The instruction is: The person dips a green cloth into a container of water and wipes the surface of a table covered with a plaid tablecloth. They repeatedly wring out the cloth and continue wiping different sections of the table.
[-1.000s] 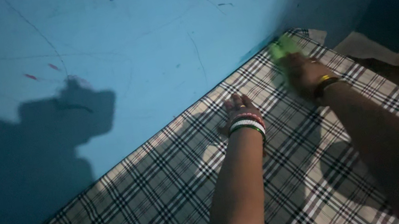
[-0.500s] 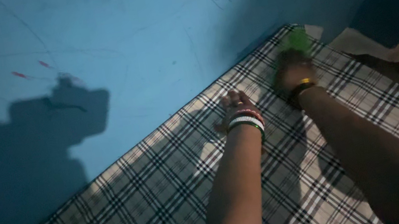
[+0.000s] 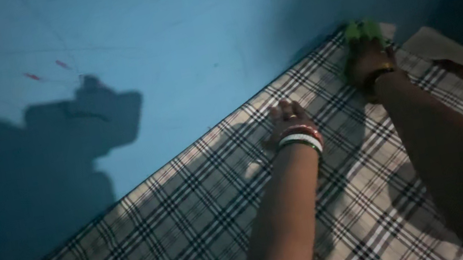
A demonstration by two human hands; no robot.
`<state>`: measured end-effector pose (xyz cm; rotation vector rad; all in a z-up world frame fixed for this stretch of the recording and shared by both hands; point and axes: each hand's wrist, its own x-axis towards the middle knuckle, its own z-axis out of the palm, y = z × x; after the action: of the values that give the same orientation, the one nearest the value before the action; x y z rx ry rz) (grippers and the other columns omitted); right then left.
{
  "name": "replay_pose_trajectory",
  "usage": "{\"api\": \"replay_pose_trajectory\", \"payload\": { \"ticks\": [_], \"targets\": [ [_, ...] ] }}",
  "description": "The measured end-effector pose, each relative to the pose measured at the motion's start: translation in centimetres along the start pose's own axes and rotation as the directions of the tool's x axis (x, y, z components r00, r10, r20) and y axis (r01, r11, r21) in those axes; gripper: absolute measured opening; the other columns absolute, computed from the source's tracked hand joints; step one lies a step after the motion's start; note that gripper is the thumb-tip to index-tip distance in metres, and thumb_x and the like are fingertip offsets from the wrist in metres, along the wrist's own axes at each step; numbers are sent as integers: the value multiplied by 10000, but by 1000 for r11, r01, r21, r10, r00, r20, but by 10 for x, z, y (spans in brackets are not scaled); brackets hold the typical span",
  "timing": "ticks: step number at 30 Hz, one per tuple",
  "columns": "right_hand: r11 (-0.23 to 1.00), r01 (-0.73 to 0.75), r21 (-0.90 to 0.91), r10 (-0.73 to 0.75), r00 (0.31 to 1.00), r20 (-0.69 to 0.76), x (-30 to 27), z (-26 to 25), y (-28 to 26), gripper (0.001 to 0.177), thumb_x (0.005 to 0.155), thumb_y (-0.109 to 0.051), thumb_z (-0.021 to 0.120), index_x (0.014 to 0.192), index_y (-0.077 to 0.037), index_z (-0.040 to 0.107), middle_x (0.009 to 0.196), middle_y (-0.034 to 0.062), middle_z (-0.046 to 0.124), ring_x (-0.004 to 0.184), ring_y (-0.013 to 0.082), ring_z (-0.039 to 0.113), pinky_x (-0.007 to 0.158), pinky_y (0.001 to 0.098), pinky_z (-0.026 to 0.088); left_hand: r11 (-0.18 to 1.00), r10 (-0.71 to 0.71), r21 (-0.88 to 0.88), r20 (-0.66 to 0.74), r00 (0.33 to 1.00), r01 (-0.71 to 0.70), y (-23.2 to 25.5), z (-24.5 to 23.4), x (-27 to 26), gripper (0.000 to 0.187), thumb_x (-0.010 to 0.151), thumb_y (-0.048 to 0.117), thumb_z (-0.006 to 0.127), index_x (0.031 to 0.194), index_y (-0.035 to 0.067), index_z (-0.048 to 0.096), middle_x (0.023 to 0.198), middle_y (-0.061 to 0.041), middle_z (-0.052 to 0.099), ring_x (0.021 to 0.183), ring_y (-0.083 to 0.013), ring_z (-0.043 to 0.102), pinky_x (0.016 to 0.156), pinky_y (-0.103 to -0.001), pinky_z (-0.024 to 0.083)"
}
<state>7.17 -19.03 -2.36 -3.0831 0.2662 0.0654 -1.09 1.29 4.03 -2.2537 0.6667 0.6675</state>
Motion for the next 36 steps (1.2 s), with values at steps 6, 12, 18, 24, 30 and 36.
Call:
{"api": "replay_pose_trajectory", "payload": {
  "ticks": [6,12,18,24,30,36],
  "targets": [
    [940,319,119,-305,945,-123,13,22,-26,662,924,-154,564,1564,-132,397,1571,215,441,1416,391,458,1166,483,389,955,-51,-290,33,998,59,1,-1,11,1190,873,419,828,1666,141,-16,1730,-147,-88,1584,-359,-37,1270,-567,102],
    [921,321,220,-325,946,-18,3,24,-22,645,939,-129,532,1568,-174,396,1595,175,410,1411,369,458,1157,478,390,985,-37,-166,34,999,42,1,5,22,1139,892,428,804,1665,151,14,1739,-147,-88,1595,-346,-55,1280,-535,119],
    [973,-150,173,121,978,169,-9,-12,17,518,1083,-227,453,1568,-58,384,1481,247,530,1261,379,603,1056,538,503,985,126,116,7,992,-126,-8,-2,-11,1097,832,194,871,1658,169,149,1753,-178,-10,1600,-434,17,1275,-604,149],
    [903,-417,102,412,909,68,-14,-12,37,528,1066,-305,488,1546,-108,393,1539,196,432,1346,368,493,1115,544,433,985,8,-175,11,1000,-6,-7,-5,-8,1156,871,286,850,1665,94,32,1724,-177,-51,1580,-373,-8,1274,-554,102],
    [968,-245,49,247,969,-25,-12,23,33,607,1016,-308,502,1592,-231,326,1660,102,272,1467,346,353,1168,544,378,729,-73,684,45,996,23,9,6,25,1009,865,504,699,1648,88,216,1726,-253,107,1577,-395,116,1247,-472,173],
    [895,-322,308,274,943,187,-55,-13,46,629,1049,-443,378,1630,-290,191,1719,52,150,1521,362,247,1195,566,319,999,-7,-46,28,1000,8,8,7,30,1183,895,444,813,1674,105,-11,1725,-199,-64,1582,-372,-41,1259,-568,68]
  ]
}}
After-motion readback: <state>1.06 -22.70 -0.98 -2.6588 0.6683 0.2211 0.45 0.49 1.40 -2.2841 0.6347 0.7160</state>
